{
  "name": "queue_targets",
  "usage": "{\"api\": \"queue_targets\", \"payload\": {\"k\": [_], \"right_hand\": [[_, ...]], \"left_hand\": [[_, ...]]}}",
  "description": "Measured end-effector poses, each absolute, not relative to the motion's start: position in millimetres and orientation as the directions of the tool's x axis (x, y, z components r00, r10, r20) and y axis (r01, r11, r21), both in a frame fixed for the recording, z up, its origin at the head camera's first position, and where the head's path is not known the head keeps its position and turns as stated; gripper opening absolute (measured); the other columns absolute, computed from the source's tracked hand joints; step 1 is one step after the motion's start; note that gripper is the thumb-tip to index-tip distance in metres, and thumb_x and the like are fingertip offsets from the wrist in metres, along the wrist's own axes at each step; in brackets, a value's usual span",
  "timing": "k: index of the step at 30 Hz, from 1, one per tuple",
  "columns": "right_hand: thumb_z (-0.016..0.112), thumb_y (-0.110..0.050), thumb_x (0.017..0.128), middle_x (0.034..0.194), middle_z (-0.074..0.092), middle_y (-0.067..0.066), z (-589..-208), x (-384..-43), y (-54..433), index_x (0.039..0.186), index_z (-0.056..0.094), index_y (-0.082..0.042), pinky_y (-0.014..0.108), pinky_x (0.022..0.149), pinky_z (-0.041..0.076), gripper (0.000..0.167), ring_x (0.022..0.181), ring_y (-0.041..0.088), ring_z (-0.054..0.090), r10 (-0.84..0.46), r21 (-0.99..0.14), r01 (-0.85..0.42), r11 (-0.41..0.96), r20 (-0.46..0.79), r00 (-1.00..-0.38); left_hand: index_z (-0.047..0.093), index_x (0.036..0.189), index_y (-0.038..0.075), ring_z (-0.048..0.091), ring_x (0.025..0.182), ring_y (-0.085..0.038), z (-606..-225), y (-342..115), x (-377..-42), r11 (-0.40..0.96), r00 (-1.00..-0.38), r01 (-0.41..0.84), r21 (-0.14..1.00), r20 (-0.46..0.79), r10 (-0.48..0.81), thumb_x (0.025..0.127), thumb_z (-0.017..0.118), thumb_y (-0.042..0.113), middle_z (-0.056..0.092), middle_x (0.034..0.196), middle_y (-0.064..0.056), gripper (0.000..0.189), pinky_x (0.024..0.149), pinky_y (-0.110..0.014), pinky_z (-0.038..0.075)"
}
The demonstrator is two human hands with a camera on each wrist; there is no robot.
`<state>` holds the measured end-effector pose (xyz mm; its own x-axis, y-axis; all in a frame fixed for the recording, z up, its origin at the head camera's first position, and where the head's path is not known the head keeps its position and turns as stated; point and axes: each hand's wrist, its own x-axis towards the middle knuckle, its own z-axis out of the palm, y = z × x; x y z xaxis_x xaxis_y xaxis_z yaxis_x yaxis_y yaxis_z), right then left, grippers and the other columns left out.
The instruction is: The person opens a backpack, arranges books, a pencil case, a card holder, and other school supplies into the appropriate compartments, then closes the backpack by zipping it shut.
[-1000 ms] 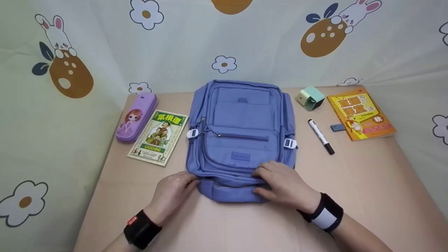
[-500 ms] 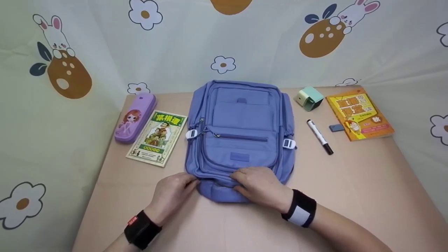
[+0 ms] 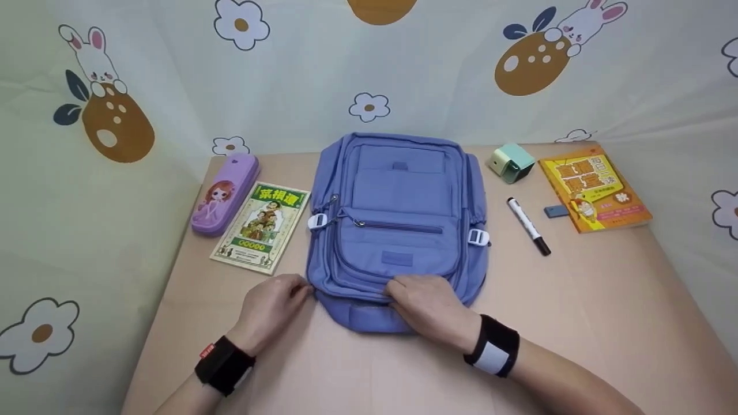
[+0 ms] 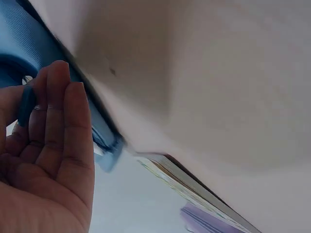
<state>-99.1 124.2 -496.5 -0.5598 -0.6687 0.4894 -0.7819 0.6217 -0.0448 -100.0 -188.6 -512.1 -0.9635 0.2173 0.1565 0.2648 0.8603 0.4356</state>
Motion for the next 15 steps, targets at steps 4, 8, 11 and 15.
{"api": "queue_targets", "payload": {"k": [4,8,11,15], "right_hand": [[0.068,-0.008,0.091,0.076,0.065,-0.004,-496.2,-98.8,124.4,0.083,0.062,-0.016,0.032,0.048,0.052,0.012,0.062,0.015,0.063,-0.666,-0.043,-0.779,0.626,0.49,-0.563],[0.068,-0.009,0.09,0.077,0.066,-0.004,-496.0,-98.6,123.8,0.085,0.064,-0.016,0.032,0.05,0.053,0.011,0.063,0.015,0.064,-0.666,-0.06,-0.778,0.625,0.478,-0.572],[0.072,-0.011,0.088,0.08,0.068,-0.005,-494.6,-98.1,124.6,0.087,0.064,-0.016,0.032,0.052,0.054,0.009,0.066,0.015,0.066,-0.671,-0.079,-0.778,0.623,0.457,-0.584],[0.076,-0.022,0.088,0.083,0.067,-0.005,-488.3,-97.7,124.5,0.093,0.066,-0.016,0.033,0.056,0.055,0.013,0.07,0.015,0.066,-0.688,-0.117,-0.777,0.619,0.396,-0.608]], "left_hand": [[0.077,0.092,0.012,0.07,0.078,-0.02,-513.8,-203.5,-110.7,0.845,-0.981,0.193,0.499,0.128,0.148,0.093,0.076,0.019,0.074,0.087,-0.001,0.006,0.07,-0.042,0.056],[0.078,0.096,0.011,0.071,0.084,-0.022,-512.8,-206.4,-115.9,0.828,-0.986,0.166,0.536,0.103,0.131,0.094,0.074,0.018,0.075,0.092,-0.003,0.008,0.076,-0.044,0.056],[0.079,0.102,0.01,0.072,0.093,-0.026,-513.0,-205.6,-116.4,0.822,-0.984,0.178,0.541,0.103,0.146,0.095,0.074,0.018,0.076,0.099,-0.006,0.012,0.083,-0.045,0.056],[0.079,0.104,0.011,0.072,0.094,-0.025,-513.9,-206.1,-115.9,0.817,-0.984,0.176,0.549,0.099,0.146,0.095,0.074,0.017,0.076,0.101,-0.006,0.013,0.083,-0.045,0.057]]}}
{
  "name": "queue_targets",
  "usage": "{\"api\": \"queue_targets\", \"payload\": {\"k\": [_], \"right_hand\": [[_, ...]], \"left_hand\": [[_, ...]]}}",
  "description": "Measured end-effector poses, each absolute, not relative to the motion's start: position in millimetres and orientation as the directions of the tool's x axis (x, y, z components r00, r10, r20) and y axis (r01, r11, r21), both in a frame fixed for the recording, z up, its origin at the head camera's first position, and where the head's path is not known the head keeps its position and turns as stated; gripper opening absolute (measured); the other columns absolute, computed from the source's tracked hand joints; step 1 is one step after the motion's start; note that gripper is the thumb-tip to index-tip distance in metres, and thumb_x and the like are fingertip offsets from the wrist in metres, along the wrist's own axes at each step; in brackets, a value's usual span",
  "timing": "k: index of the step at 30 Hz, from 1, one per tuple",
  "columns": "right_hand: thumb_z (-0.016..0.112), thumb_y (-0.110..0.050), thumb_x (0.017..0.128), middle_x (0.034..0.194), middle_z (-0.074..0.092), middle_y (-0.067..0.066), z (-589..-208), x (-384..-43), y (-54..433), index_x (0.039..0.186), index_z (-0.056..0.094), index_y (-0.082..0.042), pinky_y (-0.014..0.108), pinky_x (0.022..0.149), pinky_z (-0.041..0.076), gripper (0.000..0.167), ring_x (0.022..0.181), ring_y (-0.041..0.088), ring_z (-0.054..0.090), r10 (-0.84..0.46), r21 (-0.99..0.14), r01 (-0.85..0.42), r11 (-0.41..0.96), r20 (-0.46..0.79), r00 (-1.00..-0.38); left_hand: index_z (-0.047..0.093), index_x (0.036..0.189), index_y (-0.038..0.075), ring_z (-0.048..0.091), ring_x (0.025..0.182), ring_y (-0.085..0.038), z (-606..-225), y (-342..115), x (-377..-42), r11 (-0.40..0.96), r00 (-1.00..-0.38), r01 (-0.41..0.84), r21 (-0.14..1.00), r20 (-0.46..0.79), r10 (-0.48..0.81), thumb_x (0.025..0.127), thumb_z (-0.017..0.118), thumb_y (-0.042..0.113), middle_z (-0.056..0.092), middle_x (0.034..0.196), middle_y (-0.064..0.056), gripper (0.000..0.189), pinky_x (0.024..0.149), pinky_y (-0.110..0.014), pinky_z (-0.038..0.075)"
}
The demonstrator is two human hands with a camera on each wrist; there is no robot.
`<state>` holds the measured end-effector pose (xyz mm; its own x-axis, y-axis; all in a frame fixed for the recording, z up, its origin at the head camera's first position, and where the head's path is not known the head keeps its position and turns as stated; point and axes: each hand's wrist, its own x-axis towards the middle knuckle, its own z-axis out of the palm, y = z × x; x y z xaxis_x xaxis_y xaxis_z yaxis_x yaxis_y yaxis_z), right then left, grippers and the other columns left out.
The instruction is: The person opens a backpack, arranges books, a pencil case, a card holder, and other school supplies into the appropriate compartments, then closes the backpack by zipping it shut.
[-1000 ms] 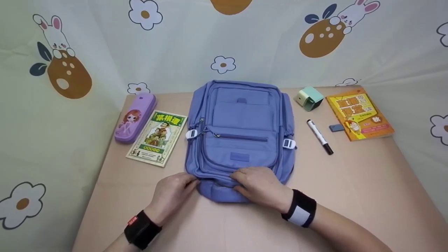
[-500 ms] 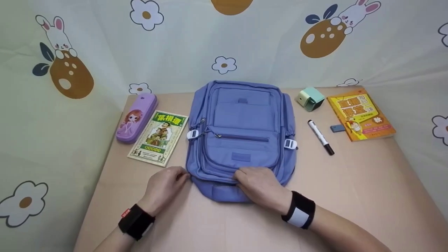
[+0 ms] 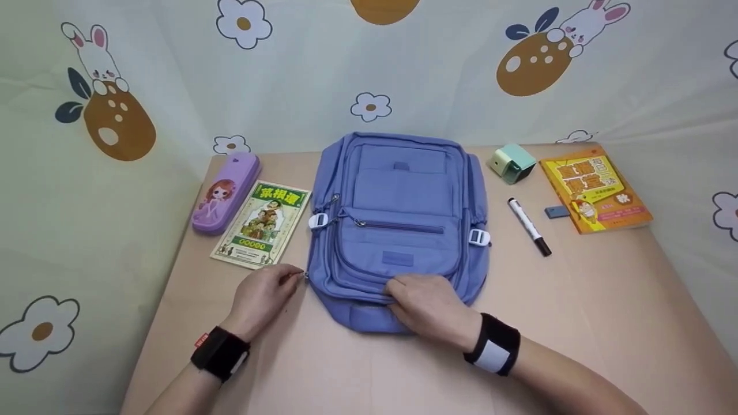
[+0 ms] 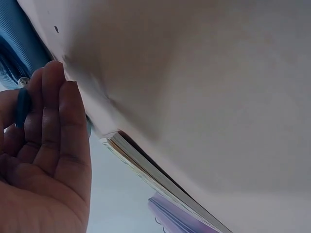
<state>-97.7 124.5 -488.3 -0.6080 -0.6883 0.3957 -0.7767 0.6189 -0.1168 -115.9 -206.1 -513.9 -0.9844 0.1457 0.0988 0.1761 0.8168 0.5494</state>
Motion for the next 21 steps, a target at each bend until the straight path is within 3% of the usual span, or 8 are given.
{"api": "queue_targets", "payload": {"k": [8,14,21], "right_hand": [[0.073,-0.044,0.092,0.088,0.067,-0.004,-469.4,-101.4,104.4,0.105,0.071,-0.015,0.034,0.059,0.053,0.032,0.075,0.016,0.064,-0.732,-0.099,-0.774,0.625,0.269,-0.626],[0.076,-0.056,0.085,0.079,0.063,-0.001,-464.5,-106.0,69.5,0.087,0.067,-0.012,0.035,0.05,0.048,0.045,0.069,0.019,0.06,-0.736,0.024,-0.749,0.662,0.211,-0.643],[0.08,-0.051,0.082,0.079,0.062,0.002,-470.0,-104.0,44.4,0.089,0.069,-0.01,0.032,0.048,0.049,0.043,0.067,0.017,0.06,-0.752,0.195,-0.726,0.66,0.171,-0.637]], "left_hand": [[0.079,0.1,0.011,0.07,0.085,-0.02,-515.0,-205.7,-116.5,0.815,-0.988,0.154,0.559,0.086,0.128,0.095,0.073,0.018,0.075,0.094,-0.001,0.01,0.076,-0.043,0.056],[0.079,0.1,0.012,0.069,0.083,-0.017,-514.9,-205.2,-116.6,0.817,-0.991,0.13,0.562,0.067,0.112,0.094,0.073,0.02,0.075,0.092,0.001,0.011,0.074,-0.042,0.054],[0.079,0.1,0.013,0.068,0.082,-0.016,-514.1,-204.9,-116.9,0.81,-0.992,0.127,0.572,0.056,0.116,0.094,0.074,0.02,0.075,0.092,0.001,0.01,0.074,-0.041,0.054]]}}
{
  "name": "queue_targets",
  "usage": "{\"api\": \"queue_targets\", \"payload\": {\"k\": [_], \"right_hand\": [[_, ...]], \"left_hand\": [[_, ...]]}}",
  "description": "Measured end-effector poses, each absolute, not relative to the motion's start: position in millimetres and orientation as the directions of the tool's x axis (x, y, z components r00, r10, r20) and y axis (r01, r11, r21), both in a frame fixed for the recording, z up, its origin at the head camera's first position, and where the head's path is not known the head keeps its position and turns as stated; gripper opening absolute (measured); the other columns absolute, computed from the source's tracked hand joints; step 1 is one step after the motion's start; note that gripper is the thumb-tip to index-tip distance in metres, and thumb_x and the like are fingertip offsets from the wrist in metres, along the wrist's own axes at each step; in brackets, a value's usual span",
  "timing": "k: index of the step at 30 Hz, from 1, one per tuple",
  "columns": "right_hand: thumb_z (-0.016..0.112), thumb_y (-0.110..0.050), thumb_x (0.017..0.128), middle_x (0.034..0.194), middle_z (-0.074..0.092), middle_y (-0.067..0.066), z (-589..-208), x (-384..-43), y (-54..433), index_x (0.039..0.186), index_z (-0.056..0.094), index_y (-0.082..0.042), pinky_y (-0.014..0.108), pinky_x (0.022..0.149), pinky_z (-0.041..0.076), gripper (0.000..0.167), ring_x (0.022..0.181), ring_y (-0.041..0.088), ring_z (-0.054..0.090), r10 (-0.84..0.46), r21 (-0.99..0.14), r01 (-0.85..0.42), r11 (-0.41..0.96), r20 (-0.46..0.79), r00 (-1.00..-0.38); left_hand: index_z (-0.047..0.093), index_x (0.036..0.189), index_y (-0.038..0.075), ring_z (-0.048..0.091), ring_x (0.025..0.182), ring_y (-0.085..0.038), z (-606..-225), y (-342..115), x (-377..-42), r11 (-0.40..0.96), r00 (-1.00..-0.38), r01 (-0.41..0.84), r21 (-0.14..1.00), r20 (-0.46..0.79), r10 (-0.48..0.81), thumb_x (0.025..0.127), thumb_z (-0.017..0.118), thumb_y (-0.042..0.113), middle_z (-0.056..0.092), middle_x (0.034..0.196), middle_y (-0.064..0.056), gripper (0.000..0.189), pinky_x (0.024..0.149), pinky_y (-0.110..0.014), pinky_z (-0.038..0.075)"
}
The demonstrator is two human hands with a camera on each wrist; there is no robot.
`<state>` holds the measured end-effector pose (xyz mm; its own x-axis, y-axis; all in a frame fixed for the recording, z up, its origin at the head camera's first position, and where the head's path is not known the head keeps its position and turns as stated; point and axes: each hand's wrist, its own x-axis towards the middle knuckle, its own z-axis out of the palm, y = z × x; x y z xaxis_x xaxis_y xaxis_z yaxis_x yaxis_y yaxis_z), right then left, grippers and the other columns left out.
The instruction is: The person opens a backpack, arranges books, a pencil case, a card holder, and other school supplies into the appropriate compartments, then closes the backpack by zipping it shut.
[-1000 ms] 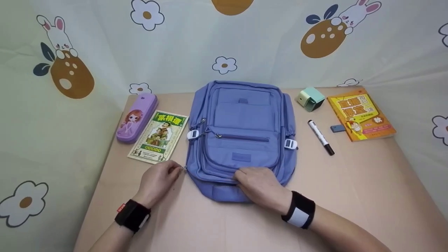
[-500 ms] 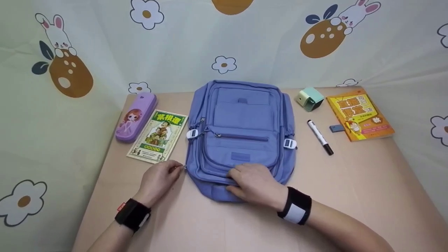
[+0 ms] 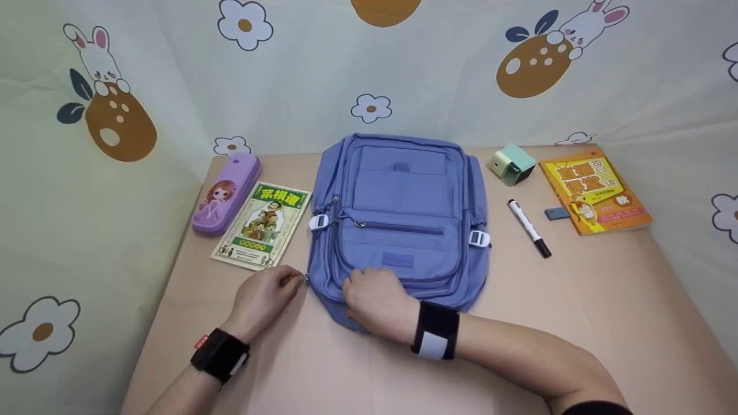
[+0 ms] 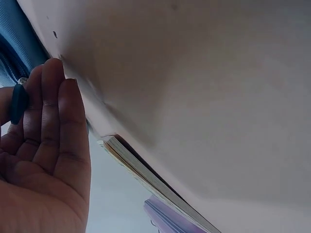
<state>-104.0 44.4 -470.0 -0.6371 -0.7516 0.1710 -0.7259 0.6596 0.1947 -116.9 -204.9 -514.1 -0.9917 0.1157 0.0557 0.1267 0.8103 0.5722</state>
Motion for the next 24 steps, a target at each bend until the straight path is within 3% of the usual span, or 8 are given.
{"api": "queue_targets", "payload": {"k": [8,20,24], "right_hand": [[0.072,-0.018,0.086,0.077,0.059,0.002,-479.1,-102.1,38.0,0.087,0.065,-0.011,0.029,0.039,0.046,0.01,0.064,0.016,0.059,-0.753,0.321,-0.682,0.657,0.23,-0.617],[0.068,-0.017,0.088,0.074,0.055,-0.001,-485.0,-98.6,34.7,0.083,0.062,-0.015,0.028,0.037,0.044,0.008,0.061,0.013,0.057,-0.755,0.399,-0.646,0.65,0.243,-0.609],[0.067,-0.017,0.089,0.074,0.055,-0.001,-485.2,-98.1,34.1,0.083,0.062,-0.015,0.027,0.037,0.045,0.008,0.06,0.013,0.057,-0.76,0.412,-0.647,0.642,0.23,-0.608]], "left_hand": [[0.078,0.1,0.013,0.069,0.083,-0.019,-510.2,-205.8,-127.2,0.82,-0.989,0.147,0.553,0.063,0.135,0.095,0.073,0.02,0.075,0.092,0.0,0.01,0.075,-0.042,0.055],[0.078,0.099,0.011,0.071,0.085,-0.027,-507.9,-202.3,-180.7,0.852,-0.984,0.178,0.493,0.101,0.148,0.097,0.07,0.021,0.076,0.094,-0.005,0.014,0.075,-0.048,0.056],[0.078,0.1,0.011,0.068,0.075,-0.023,-505.5,-200.3,-203.2,0.836,-0.991,0.134,0.532,0.062,0.119,0.1,0.067,0.024,0.073,0.082,-0.002,0.018,0.069,-0.043,0.053]]}}
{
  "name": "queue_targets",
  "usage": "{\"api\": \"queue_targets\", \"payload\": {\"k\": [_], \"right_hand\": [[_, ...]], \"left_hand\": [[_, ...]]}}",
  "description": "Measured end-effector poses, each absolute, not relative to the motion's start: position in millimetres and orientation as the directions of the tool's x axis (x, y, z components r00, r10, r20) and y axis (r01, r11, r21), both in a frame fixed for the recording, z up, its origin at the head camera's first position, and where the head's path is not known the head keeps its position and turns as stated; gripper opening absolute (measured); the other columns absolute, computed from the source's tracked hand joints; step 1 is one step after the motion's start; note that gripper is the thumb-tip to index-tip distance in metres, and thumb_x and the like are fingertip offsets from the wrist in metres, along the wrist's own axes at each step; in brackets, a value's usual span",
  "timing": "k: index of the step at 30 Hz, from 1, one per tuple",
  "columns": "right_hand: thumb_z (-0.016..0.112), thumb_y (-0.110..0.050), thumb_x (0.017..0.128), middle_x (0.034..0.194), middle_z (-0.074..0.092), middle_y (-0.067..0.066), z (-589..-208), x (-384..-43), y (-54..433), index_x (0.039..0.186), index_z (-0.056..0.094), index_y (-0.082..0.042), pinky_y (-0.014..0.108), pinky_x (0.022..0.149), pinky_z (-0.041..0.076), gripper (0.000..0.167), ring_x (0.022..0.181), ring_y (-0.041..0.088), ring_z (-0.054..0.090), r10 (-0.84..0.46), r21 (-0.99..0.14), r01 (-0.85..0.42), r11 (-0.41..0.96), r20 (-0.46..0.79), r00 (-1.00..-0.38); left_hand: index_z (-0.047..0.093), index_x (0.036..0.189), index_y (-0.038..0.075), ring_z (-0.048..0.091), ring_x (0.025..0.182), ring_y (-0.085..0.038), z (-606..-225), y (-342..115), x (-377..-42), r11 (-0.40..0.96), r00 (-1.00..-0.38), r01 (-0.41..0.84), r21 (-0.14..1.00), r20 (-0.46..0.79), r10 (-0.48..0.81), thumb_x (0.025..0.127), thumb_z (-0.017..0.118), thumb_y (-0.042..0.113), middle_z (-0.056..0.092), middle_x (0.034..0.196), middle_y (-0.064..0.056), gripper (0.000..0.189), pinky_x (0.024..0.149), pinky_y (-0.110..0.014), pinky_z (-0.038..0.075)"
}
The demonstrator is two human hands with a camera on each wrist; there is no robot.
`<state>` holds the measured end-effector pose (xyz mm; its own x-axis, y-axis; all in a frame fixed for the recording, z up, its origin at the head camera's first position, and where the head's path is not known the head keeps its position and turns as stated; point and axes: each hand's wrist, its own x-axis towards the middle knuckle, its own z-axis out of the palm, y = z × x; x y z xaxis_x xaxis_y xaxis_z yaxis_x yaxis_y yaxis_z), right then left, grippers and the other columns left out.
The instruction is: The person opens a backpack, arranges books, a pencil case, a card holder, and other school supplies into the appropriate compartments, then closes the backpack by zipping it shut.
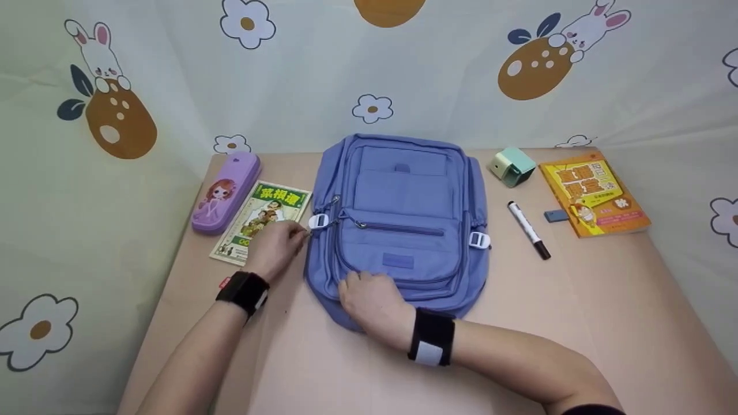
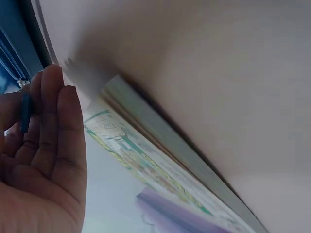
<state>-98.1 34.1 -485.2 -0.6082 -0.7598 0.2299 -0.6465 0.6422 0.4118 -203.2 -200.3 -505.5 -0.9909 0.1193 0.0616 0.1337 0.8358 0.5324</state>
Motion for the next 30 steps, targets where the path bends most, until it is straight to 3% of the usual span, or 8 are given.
{"api": "queue_targets", "payload": {"k": [5,18,21,27,30], "right_hand": [[0.067,-0.019,0.091,0.075,0.056,-0.001,-484.0,-97.1,32.1,0.084,0.062,-0.014,0.028,0.037,0.045,0.009,0.061,0.013,0.057,-0.763,0.41,-0.655,0.634,0.192,-0.618],[0.07,-0.019,0.087,0.075,0.057,-0.001,-481.7,-98.2,33.2,0.084,0.062,-0.014,0.028,0.039,0.046,0.01,0.061,0.013,0.057,-0.756,0.374,-0.663,0.648,0.21,-0.62],[0.074,-0.021,0.084,0.076,0.058,-0.001,-478.5,-99.2,39.8,0.084,0.063,-0.014,0.029,0.041,0.047,0.013,0.063,0.014,0.058,-0.759,0.324,-0.687,0.65,0.233,-0.608],[0.077,-0.046,0.088,0.076,0.06,-0.001,-465.2,-101.2,70.5,0.081,0.062,-0.013,0.032,0.047,0.048,0.037,0.064,0.017,0.059,-0.764,0.126,-0.769,0.627,0.295,-0.574],[0.075,-0.045,0.091,0.077,0.059,-0.002,-457.5,-101.7,94.7,0.083,0.062,-0.013,0.033,0.051,0.048,0.035,0.066,0.017,0.058,-0.749,0.032,-0.779,0.626,0.303,-0.59]], "left_hand": [[0.076,0.091,0.011,0.06,0.064,-0.02,-502.0,-197.9,-226.2,0.806,-0.997,0.073,0.587,0.021,0.075,0.101,0.062,0.023,0.065,0.067,0.001,0.022,0.064,-0.037,0.046],[0.078,0.102,0.01,0.064,0.064,-0.018,-508.4,-195.6,-233.8,0.789,-0.998,0.06,0.612,0.032,0.051,0.101,0.065,0.025,0.07,0.072,-0.002,0.02,0.063,-0.036,0.048],[0.078,0.102,0.01,0.063,0.064,-0.017,-509.7,-195.5,-234.2,0.791,-0.998,0.057,0.61,0.033,0.047,0.101,0.065,0.025,0.07,0.072,0.0,0.02,0.063,-0.035,0.047],[0.077,0.102,0.011,0.063,0.064,-0.016,-510.5,-193.2,-234.4,0.796,-0.999,0.049,0.603,0.028,0.04,0.1,0.064,0.026,0.069,0.071,0.002,0.02,0.061,-0.034,0.046],[0.078,0.104,0.011,0.064,0.065,-0.016,-510.2,-192.1,-233.7,0.796,-0.998,0.057,0.603,0.035,0.045,0.1,0.064,0.026,0.07,0.072,0.002,0.02,0.062,-0.034,0.047]]}}
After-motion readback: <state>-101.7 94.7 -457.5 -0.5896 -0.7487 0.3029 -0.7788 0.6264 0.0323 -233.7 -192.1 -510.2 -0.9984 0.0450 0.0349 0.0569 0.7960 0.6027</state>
